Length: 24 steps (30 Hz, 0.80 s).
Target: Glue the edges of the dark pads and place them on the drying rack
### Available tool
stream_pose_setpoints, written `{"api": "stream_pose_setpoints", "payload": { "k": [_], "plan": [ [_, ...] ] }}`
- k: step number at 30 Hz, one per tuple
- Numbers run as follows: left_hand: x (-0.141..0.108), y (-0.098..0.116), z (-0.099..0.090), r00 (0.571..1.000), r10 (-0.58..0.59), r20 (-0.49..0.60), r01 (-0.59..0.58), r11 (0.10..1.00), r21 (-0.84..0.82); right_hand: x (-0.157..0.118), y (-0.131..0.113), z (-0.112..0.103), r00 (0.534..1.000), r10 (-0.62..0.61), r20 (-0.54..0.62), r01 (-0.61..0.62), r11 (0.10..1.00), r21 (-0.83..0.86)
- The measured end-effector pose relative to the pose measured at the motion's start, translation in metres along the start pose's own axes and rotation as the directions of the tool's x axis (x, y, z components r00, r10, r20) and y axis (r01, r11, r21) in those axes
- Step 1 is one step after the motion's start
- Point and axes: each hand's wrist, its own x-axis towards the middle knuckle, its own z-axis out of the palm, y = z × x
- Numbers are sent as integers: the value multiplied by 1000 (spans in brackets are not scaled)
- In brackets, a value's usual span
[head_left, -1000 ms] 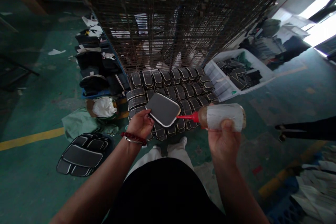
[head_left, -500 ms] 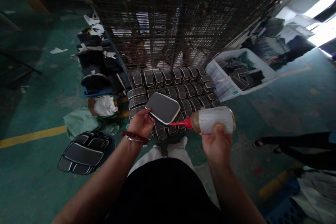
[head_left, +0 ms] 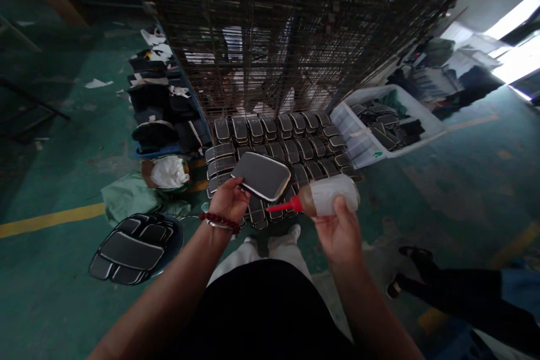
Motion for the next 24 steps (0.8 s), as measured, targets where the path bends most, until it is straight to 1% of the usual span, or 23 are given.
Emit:
{"api": "stream_pose_setpoints", "payload": {
  "k": [1,2,3,4,5,7,9,10,11,13,14,15,16,17,18,19,20,21,22,23,24],
  "plan": [
    [4,0,-1,1000,15,-2,-15,1000,-8,2,-2,0,993,120,-16,-118,990,72],
    [8,-1,-2,1000,25,-12,-26,1000,-11,6,-8,1,975,221,-28,-215,965,150],
    [13,-2,-4,999,29,-29,-29,1000,-9,12,-16,1,957,289,-36,-274,935,224],
    [18,-2,-6,998,25,-49,-26,1000,-3,19,-27,2,947,318,-43,-293,912,287],
    [23,-3,-9,998,19,-67,-18,1000,4,26,-39,4,950,307,-51,-272,900,340],
    [32,-6,-15,996,1,-91,1,1000,20,39,-64,8,975,207,-77,-157,895,417],
    [39,-11,-22,995,-11,-102,14,1000,28,43,-86,15,985,119,-125,-52,896,442],
    [42,-14,-26,994,-16,-106,20,999,33,42,-94,19,981,115,-158,-35,900,435],
    [45,-16,-30,994,-20,-110,24,999,37,39,-102,24,971,134,-199,-37,904,427],
    [51,-22,-36,992,-25,-120,30,999,43,31,-115,32,933,230,-277,-93,896,434],
    [53,-25,-38,992,-27,-126,33,999,43,28,-123,35,912,278,-302,-120,884,451],
    [56,-28,-40,991,-29,-132,35,998,43,27,-132,38,902,300,-309,-132,875,465],
    [58,-31,-42,990,-31,-138,37,999,40,28,-142,39,912,281,-298,-117,876,467],
    [59,-34,-42,989,-33,-143,38,999,36,31,-151,39,940,210,-269,-68,888,455],
    [61,-36,-42,989,-34,-143,39,999,30,36,-159,37,969,93,-229,15,903,430],
    [61,-39,-40,990,-35,-138,39,999,22,41,-164,34,982,-43,-184,114,910,398],
    [61,-41,-37,991,-35,-129,37,999,12,46,-165,30,975,-162,-152,208,907,365],
    [61,-44,-33,993,-33,-117,33,999,0,50,-159,24,961,-242,-136,274,900,337],
    [60,-47,-28,994,-30,-102,29,999,-14,51,-149,17,958,-252,-135,282,908,310],
    [58,-50,-22,996,-26,-86,24,999,-27,50,-133,9,965,-203,-168,246,923,295],
    [56,-54,-15,997,-22,-70,20,999,-40,46,-113,1,981,-103,-166,149,944,295]
  ]
}}
